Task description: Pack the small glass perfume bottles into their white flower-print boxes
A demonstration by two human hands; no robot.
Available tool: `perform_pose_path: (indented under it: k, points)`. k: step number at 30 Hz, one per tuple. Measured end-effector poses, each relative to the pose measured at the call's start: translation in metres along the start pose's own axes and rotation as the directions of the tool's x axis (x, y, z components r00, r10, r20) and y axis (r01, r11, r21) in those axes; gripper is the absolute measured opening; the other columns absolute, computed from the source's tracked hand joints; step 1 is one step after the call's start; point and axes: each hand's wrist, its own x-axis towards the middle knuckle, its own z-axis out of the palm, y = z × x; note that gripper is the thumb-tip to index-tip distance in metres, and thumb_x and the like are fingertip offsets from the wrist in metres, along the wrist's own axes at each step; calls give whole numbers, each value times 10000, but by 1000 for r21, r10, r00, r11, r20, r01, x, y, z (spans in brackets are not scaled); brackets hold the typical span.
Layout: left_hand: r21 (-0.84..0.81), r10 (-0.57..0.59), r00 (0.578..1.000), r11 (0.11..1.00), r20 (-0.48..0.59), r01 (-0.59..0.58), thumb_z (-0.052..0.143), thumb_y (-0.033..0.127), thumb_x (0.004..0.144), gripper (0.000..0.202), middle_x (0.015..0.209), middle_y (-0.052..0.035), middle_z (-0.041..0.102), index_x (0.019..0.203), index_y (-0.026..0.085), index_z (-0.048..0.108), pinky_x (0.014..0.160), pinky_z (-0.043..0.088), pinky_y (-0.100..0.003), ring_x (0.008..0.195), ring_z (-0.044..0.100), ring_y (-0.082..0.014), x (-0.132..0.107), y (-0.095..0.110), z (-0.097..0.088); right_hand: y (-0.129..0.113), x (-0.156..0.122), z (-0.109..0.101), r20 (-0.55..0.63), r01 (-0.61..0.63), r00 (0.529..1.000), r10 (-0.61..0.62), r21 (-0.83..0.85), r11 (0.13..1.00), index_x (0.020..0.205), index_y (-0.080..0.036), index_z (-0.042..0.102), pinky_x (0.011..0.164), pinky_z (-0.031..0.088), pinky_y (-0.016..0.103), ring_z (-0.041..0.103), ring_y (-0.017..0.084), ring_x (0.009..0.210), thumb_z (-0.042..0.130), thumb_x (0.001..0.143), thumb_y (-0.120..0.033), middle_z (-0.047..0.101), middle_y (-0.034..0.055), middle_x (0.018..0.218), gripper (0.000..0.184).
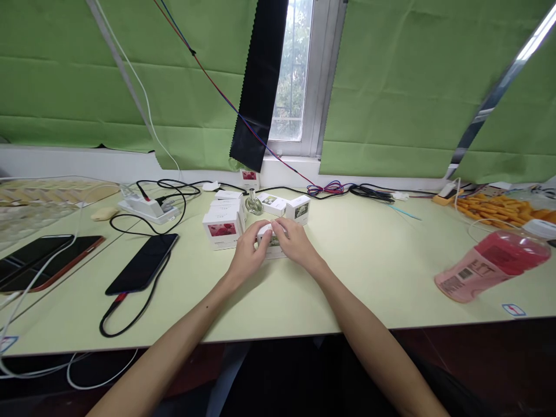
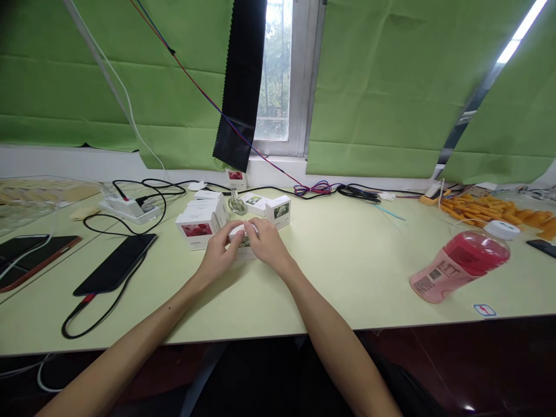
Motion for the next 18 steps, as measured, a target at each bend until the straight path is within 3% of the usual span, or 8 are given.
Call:
perform_pose_path:
  k: [10, 18]
  points:
    - [19, -45, 997, 999, 59, 44, 437, 442, 1019, 343, 1036, -24, 706, 1217, 216, 604, 757, 494, -298, 763, 604, -151, -2, 6, -3, -5, -1, -4, 34, 1, 999, 0, -28, 1000, 911, -209, 604, 827, 426, 313, 603, 202, 902, 372, 1055, -338, 678, 49, 916, 301]
    - [26, -14, 999, 1000, 45, 13, 438, 430, 1019, 327, 1084, -27, 698, 1208, 218, 600, 768, 489, -282, 827, 613, -153, -2, 3, -1, -4, -2, -3, 26, 15, 1000, -14, -44, 999, 908, -211, 598, 827, 423, 312, 596, 202, 892, 372, 1054, -329, 671, 48, 908, 294]
